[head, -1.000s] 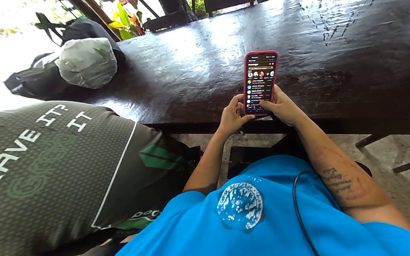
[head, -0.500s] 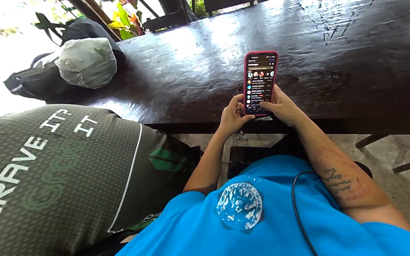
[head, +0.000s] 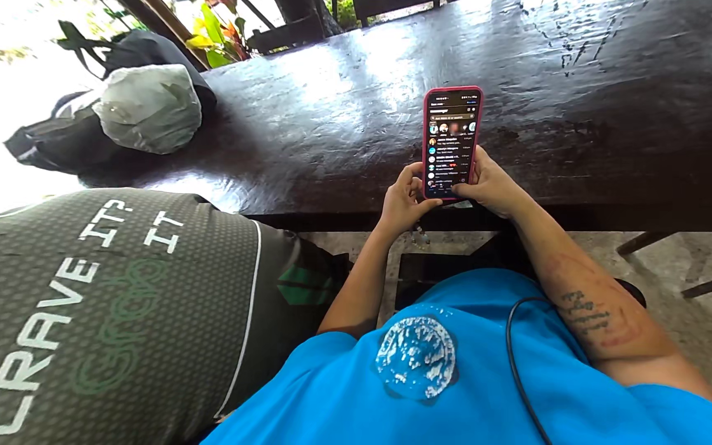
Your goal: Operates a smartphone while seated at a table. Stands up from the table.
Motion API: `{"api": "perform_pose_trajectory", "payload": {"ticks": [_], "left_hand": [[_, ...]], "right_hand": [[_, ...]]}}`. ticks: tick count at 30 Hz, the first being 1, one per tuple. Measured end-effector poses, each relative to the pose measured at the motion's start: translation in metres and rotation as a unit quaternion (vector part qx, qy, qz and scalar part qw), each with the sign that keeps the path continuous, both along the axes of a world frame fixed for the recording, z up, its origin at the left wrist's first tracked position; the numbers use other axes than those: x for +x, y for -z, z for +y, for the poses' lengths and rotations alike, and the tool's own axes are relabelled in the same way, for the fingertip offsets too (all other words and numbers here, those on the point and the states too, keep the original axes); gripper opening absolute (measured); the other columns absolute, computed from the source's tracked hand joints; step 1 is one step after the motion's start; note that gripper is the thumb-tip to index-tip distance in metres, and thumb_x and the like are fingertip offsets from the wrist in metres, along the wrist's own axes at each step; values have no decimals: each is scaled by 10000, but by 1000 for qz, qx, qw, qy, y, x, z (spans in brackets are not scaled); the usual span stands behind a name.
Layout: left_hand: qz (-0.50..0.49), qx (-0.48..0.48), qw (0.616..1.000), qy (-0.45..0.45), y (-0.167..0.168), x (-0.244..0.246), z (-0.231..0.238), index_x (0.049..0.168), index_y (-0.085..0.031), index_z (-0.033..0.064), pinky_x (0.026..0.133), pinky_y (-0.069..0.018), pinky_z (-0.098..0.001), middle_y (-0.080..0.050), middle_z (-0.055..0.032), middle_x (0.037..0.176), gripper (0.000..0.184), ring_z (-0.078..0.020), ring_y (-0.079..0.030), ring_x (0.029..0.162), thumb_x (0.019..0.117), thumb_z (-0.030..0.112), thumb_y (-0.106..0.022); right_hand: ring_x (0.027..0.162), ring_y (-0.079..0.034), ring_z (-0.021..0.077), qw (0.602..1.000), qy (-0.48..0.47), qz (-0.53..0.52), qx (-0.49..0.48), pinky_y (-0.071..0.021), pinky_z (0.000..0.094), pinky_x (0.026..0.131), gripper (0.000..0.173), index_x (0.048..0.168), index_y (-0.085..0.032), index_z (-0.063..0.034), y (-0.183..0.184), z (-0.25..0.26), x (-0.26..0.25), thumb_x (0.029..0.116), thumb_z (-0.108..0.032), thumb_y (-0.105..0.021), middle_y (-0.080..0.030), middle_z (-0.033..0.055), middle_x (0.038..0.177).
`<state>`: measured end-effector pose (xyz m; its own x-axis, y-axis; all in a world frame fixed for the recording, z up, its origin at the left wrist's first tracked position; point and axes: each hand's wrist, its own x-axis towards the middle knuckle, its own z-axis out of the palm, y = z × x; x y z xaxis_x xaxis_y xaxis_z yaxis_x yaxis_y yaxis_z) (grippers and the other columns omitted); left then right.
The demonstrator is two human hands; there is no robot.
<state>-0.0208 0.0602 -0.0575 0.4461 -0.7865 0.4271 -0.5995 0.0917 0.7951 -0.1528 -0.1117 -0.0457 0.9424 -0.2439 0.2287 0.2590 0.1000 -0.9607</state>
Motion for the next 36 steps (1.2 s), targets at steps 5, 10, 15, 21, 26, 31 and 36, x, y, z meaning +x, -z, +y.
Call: {"api": "perform_pose_trajectory", "payload": {"ticks": [5, 10, 15, 21, 26, 31, 36], "left_hand": [[-2, 1, 1000, -2, 1, 1, 0, 1399, -452, -24, 701, -548, -238, -706, -65, 928, 743, -76, -657, 771, 766, -6, -840], [-1, 2, 1000, -2, 0, 0, 0, 1398, -454, -21, 700, -541, -222, -703, -57, 931, 745, -62, -650, 770, 763, -4, -844], [1, 1, 1000, -2, 0, 0, 0, 1391, -459, -15, 707, -540, -223, -706, -56, 934, 740, -61, -650, 773, 759, -15, -845], [8, 3, 1000, -1, 0, 1, 0, 1394, -456, -7, 709, -544, -222, -708, -50, 921, 743, -59, -653, 768, 758, -29, -840], [14, 2, 1000, 1, 0, 1, -1, 1396, -455, -5, 704, -544, -225, -708, -54, 924, 747, -63, -653, 766, 757, -41, -838], [11, 2, 1000, 1, -1, 0, 0, 1388, -461, -20, 729, -559, -232, -700, -61, 930, 731, -70, -664, 788, 760, -37, -835], [18, 2, 1000, 1, -1, 0, 0, 1399, -453, -22, 740, -566, -236, -706, -71, 955, 747, -76, -675, 808, 756, -48, -832]], "right_hand": [[1090, -696, 142, 1000, -14, 8, 2, -593, 304, 930, 848, 1470, -286, -88, -2, -1, -2, 765, 285, -573, -646, 85, 1283], [1137, -678, 142, 999, -31, 10, -3, -584, 308, 953, 920, 1499, -238, -107, -1, -3, -1, 749, 301, -579, -616, 84, 1336], [1115, -690, 143, 999, -26, 30, 1, -588, 306, 944, 982, 1529, -192, -115, -3, -2, -1, 730, 322, -562, -621, 88, 1338], [1148, -676, 147, 999, -26, 33, -4, -579, 312, 963, 971, 1538, -179, -104, -3, -3, -1, 754, 314, -570, -604, 99, 1362], [1147, -676, 150, 999, -30, 22, -5, -579, 315, 965, 952, 1519, -206, -103, -1, -4, -1, 744, 307, -578, -607, 98, 1357], [1143, -680, 166, 999, -25, 30, -12, -585, 335, 963, 962, 1527, -202, -112, -2, -4, -2, 745, 292, -590, -608, 102, 1358], [1171, -668, 177, 999, -24, 26, -11, -577, 340, 978, 987, 1533, -195, -103, 0, -5, 0, 726, 298, -598, -593, 114, 1380]]}}
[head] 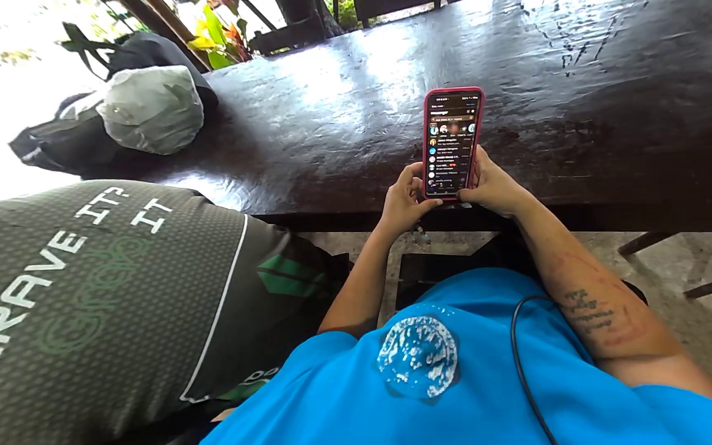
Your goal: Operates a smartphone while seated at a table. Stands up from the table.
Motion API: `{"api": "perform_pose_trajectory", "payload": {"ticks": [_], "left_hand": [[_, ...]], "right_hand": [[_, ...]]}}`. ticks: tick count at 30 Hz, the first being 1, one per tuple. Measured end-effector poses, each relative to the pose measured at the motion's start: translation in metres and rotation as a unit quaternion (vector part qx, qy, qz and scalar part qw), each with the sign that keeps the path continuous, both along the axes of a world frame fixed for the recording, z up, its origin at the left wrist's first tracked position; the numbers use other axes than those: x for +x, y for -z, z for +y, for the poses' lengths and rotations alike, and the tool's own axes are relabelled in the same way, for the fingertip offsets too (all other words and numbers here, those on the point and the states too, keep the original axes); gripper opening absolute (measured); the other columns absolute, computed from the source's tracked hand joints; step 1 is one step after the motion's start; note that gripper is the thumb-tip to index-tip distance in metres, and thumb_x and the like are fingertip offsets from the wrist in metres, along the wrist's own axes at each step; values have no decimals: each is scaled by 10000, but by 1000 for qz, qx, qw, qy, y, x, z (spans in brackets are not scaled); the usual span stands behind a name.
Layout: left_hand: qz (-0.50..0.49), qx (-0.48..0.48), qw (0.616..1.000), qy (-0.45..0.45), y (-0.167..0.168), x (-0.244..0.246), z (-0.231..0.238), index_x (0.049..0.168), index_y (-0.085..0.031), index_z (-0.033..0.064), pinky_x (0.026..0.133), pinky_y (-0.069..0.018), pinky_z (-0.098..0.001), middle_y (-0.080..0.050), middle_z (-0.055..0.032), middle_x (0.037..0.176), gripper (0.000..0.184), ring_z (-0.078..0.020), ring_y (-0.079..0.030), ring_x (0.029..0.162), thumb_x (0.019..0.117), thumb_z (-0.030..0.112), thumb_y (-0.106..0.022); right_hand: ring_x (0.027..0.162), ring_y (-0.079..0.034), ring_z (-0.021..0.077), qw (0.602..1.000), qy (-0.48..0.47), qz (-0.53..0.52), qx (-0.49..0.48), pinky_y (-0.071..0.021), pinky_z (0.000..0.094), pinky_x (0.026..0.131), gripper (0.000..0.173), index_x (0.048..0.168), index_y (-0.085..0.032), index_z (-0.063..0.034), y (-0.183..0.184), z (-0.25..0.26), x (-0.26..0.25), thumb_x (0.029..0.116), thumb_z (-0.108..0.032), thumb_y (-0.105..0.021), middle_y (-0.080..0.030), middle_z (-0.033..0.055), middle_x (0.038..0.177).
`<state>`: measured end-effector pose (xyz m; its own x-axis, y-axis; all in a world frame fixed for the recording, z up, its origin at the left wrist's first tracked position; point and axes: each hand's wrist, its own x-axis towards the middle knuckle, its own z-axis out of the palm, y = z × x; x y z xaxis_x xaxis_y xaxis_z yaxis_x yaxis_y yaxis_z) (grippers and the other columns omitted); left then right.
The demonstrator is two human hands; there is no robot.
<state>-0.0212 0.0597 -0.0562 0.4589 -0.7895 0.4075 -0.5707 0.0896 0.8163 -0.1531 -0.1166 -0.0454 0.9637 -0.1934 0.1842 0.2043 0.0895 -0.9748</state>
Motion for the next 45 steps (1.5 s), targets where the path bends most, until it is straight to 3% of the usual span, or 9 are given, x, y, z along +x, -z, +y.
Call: {"api": "perform_pose_trajectory", "payload": {"ticks": [12, 15, 19, 25, 28, 30, 45], "left_hand": [[-1, -11, 1000, 6, 1, 1, 0, 1390, -456, -24, 757, -563, -234, -705, -71, 948, 740, -78, -674, 816, 754, -47, -834], [1, -8, 1000, 3, 1, 0, 0, 1392, -458, -22, 739, -554, -222, -703, -62, 937, 741, -66, -664, 795, 754, -44, -834], [5, -7, 1000, 5, 2, 1, 0, 1395, -454, -21, 750, -561, -230, -709, -69, 961, 745, -75, -675, 820, 755, -45, -834], [-14, -7, 1000, 0, 2, 1, 0, 1402, -462, -11, 733, -559, -232, -716, -64, 960, 742, -71, -672, 806, 766, -4, -844], [-20, -5, 1000, -6, 1, 0, 0, 1399, -465, -20, 703, -550, -227, -711, -66, 950, 737, -69, -662, 783, 767, -4, -843], [-22, -6, 1000, -6, 2, 0, 0, 1400, -462, -26, 708, -548, -225, -706, -65, 940, 735, -65, -657, 783, 771, 0, -840], [-13, -8, 1000, 0, 2, 0, 0, 1396, -457, -25, 703, -554, -227, -708, -59, 932, 738, -65, -663, 780, 763, -29, -837]], "right_hand": [[1185, -658, 157, 1000, -2, -13, -2, -570, 327, 994, 946, 1524, -219, -100, 1, 0, 0, 755, 267, -629, -587, 106, 1386], [1173, -662, 154, 1000, 5, -15, 3, -570, 321, 989, 886, 1527, -224, -91, -1, 2, -1, 801, 242, -608, -595, 109, 1370], [1157, -667, 154, 999, 12, -31, 11, -570, 319, 989, 714, 1511, -268, -73, 0, 3, 0, 913, 133, -599, -605, 115, 1344], [964, -708, 129, 992, 82, -17, 93, -599, 313, 866, 292, 1349, -529, -33, -1, 5, 3, 1073, -85, -447, -708, 68, 1095], [976, -710, 151, 989, 89, -2, 120, -601, 333, 854, 400, 1318, -544, -58, -4, 7, 2, 1133, -311, -295, -705, 66, 1091], [1012, -704, 164, 988, 84, -4, 130, -595, 350, 882, 474, 1351, -541, -60, -6, 7, 1, 1135, -359, -244, -699, 72, 1136], [1007, -716, 151, 987, 67, -19, 142, -596, 334, 896, 491, 1318, -556, -70, -5, 6, 0, 1135, -369, -212, -721, 72, 1122]]}}
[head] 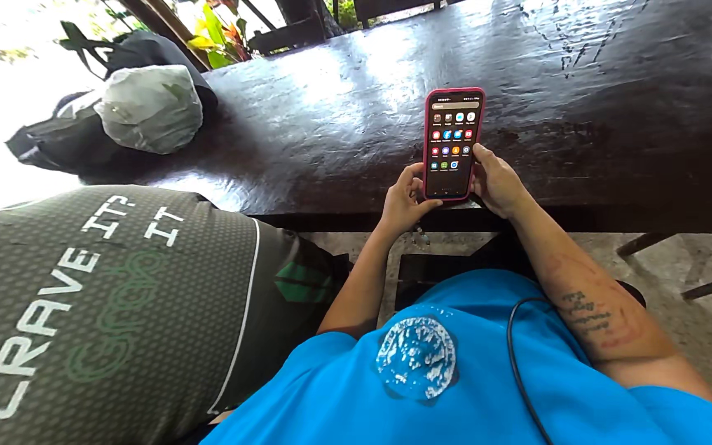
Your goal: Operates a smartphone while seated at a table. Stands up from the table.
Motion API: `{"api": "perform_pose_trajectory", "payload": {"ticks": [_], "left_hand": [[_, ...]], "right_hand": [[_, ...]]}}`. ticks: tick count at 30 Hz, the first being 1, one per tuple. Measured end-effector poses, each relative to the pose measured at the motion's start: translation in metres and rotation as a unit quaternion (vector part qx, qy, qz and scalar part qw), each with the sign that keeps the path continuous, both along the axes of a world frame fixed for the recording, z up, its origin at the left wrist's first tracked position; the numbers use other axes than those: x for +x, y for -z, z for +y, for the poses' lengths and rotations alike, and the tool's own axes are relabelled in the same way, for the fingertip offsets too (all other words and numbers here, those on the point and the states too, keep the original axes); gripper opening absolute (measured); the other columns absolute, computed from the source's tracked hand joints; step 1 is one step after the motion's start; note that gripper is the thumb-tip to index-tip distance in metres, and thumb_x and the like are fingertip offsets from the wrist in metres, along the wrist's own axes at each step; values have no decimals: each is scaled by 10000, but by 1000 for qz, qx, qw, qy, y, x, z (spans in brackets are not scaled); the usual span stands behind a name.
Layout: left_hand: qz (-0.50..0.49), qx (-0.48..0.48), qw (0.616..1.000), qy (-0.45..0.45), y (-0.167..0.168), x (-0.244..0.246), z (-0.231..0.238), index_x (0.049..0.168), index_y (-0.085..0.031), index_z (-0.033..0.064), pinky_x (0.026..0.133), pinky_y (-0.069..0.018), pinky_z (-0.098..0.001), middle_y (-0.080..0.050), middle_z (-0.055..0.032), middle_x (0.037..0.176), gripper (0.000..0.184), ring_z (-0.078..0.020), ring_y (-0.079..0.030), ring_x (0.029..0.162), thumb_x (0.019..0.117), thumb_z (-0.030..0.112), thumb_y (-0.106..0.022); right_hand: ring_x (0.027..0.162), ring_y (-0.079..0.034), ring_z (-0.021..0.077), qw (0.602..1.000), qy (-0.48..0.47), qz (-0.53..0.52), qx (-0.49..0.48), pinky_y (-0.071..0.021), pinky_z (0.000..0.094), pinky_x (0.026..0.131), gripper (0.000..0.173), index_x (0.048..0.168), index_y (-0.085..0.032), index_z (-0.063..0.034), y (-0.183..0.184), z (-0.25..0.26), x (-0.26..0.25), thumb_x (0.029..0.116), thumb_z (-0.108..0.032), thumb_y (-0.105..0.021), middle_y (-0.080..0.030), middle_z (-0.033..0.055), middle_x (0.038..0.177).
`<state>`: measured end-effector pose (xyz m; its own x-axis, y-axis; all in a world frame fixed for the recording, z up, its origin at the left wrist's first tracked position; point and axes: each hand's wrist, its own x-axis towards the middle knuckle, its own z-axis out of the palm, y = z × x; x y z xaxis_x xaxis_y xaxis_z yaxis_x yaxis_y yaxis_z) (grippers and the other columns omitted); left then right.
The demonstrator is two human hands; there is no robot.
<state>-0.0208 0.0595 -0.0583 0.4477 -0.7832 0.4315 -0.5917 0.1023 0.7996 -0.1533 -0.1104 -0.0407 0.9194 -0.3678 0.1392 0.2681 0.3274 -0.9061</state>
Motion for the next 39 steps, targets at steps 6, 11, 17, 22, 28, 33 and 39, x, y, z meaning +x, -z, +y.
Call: {"api": "perform_pose_trajectory", "payload": {"ticks": [6, 11, 17, 22, 28, 33, 39], "left_hand": [[1, 2, 1000, -1, -2, -1, 0, 1395, -458, -21, 719, -559, -225, -708, -56, 939, 738, -63, -668, 792, 764, -23, -840], [1, 10, 1000, -6, -2, -1, 0, 1405, -453, -29, 756, -564, -243, -709, -66, 961, 743, -76, -675, 831, 770, -13, -838], [-2, 6, 1000, -8, -1, -1, 0, 1398, -459, -27, 750, -564, -243, -698, -65, 941, 745, -78, -668, 812, 761, -14, -846], [8, 5, 1000, -4, -2, -1, 0, 1398, -456, -23, 742, -564, -241, -702, -67, 951, 744, -80, -672, 817, 761, -30, -839], [5, 1, 1000, -1, 0, 0, 0, 1394, -458, -20, 759, -571, -247, -704, -65, 955, 735, -83, -680, 833, 765, -26, -838], [-2, -6, 1000, 3, 0, 1, 0, 1400, -456, -22, 757, -562, -240, -714, -68, 957, 748, -78, -678, 828, 760, -20, -841], [-10, -5, 1000, 4, 1, 1, 0, 1404, -452, -22, 728, -555, -229, -718, -67, 956, 748, -68, -671, 801, 767, -7, -842]], "right_hand": [[1012, -716, 164, 1000, -9, -10, -15, -599, 346, 892, 438, 1325, -541, -55, 4, -2, 1, 1133, -330, -258, -715, 79, 1129], [921, -720, 125, 999, 4, -13, -39, -608, 309, 831, 294, 1321, -546, -50, 5, -2, 1, 1101, -190, -410, -728, 49, 1045], [978, -717, 147, 998, -2, -16, -53, -605, 334, 891, 309, 1345, -526, -13, 6, -2, 1, 1040, -46, -491, -715, 80, 1104], [992, -715, 129, 997, -9, -20, -75, -597, 306, 898, 404, 1361, -495, -2, 7, -4, 1, 968, 92, -514, -714, 90, 1131], [946, -719, 137, 999, 16, 0, -40, -608, 326, 864, 264, 1311, -556, -29, 4, -1, 2, 1085, -105, -440, -722, 70, 1062], [876, -712, 97, 999, 17, -3, -34, -603, 276, 797, 263, 1260, -574, -67, 1, 0, 0, 1107, -191, -400, -717, 22, 987], [889, -715, 106, 1000, 8, -11, -27, -604, 276, 796, 297, 1300, -561, -58, 4, -1, 1, 1112, -200, -381, -722, 38, 1013]]}}
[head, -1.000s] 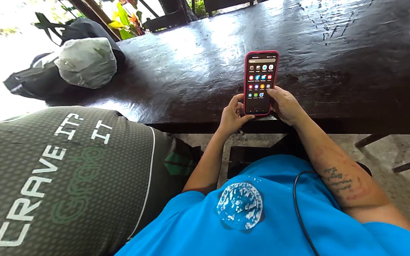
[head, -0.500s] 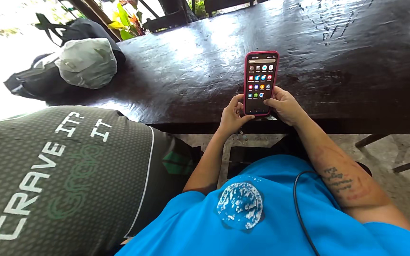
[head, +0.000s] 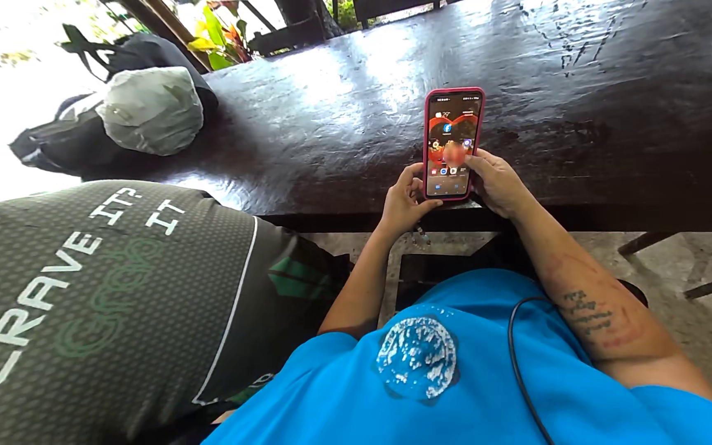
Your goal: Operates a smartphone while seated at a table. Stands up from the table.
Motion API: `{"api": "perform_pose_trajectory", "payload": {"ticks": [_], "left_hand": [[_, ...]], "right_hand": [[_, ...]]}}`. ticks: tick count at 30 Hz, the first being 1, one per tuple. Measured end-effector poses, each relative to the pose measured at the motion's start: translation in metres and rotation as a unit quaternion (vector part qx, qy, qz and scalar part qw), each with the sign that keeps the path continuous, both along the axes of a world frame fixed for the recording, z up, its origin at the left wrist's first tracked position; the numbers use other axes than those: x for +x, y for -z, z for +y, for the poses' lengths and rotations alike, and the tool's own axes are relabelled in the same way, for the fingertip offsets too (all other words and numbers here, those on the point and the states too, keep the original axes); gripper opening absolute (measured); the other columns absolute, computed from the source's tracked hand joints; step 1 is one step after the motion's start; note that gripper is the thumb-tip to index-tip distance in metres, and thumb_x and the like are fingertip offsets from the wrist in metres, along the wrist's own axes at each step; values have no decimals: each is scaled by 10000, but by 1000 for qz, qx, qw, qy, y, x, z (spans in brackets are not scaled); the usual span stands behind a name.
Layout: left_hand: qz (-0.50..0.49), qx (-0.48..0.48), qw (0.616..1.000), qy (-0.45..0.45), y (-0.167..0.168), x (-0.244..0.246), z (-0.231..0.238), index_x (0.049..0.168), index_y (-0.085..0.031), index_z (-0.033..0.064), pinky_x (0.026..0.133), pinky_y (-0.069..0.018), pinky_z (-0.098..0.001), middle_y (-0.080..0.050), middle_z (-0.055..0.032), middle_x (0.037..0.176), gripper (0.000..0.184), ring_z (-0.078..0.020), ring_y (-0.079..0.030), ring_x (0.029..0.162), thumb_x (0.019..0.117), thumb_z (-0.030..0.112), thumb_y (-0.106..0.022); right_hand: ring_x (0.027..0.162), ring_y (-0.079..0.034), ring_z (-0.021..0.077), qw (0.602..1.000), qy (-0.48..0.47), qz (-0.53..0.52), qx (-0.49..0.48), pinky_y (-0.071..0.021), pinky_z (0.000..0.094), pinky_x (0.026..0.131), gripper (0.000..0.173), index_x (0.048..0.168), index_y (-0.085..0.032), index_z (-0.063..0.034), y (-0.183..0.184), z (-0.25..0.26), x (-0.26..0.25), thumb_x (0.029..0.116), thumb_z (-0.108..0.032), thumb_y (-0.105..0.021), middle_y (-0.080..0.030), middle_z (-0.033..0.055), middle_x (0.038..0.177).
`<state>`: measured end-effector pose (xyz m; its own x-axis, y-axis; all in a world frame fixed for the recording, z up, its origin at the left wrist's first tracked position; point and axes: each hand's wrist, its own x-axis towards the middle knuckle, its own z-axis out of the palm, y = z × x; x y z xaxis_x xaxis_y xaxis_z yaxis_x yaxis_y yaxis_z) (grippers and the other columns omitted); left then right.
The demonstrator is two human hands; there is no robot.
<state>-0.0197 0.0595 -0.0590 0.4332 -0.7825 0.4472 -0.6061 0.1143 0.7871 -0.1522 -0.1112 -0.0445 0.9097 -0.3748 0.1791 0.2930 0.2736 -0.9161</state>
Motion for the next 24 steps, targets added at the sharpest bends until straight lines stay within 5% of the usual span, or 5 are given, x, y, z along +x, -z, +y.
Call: {"api": "perform_pose_trajectory", "payload": {"ticks": [4, 8, 16, 20, 24], "left_hand": [[-6, 7, 1000, -9, 0, 0, 0, 1402, -460, -18, 672, -524, -214, -706, -57, 923, 744, -55, -633, 745, 766, 4, -846], [-7, 8, 1000, -13, 0, 0, 0, 1406, -461, -11, 639, -501, -205, -698, -50, 905, 750, -50, -609, 710, 765, 8, -848], [10, 10, 1000, -9, -1, -2, 0, 1409, -447, -19, 690, -554, -229, -708, -66, 938, 756, -73, -665, 773, 764, -12, -842], [8, 10, 1000, -8, 0, 0, 0, 1417, -448, -16, 711, -557, -231, -711, -64, 936, 760, -74, -666, 780, 769, 3, -845], [6, 12, 1000, -13, -1, -1, 0, 1407, -456, -20, 662, -520, -208, -689, -42, 895, 746, -49, -620, 728, 768, 0, -842]], "right_hand": [[920, -716, 124, 1000, -4, -4, -2, -605, 301, 819, 316, 1320, -549, -48, 1, 0, 0, 1112, -195, -361, -719, 52, 1047], [1011, -703, 125, 998, -8, -7, -60, -591, 305, 911, 392, 1371, -481, -2, 3, -1, 0, 984, 31, -533, -694, 88, 1153], [1017, -702, 99, 995, 0, -4, -95, -584, 253, 906, 522, 1374, -459, 17, 2, 0, 0, 891, 162, -590, -688, 105, 1174], [1016, -705, 126, 998, 6, 0, -62, -587, 309, 925, 315, 1370, -496, -8, 3, 0, 2, 1058, -57, -491, -699, 89, 1141], [994, -712, 154, 999, 2, 9, -35, -601, 334, 875, 382, 1367, -530, -61, 4, -1, 2, 1124, -298, -354, -713, 77, 1116]]}}
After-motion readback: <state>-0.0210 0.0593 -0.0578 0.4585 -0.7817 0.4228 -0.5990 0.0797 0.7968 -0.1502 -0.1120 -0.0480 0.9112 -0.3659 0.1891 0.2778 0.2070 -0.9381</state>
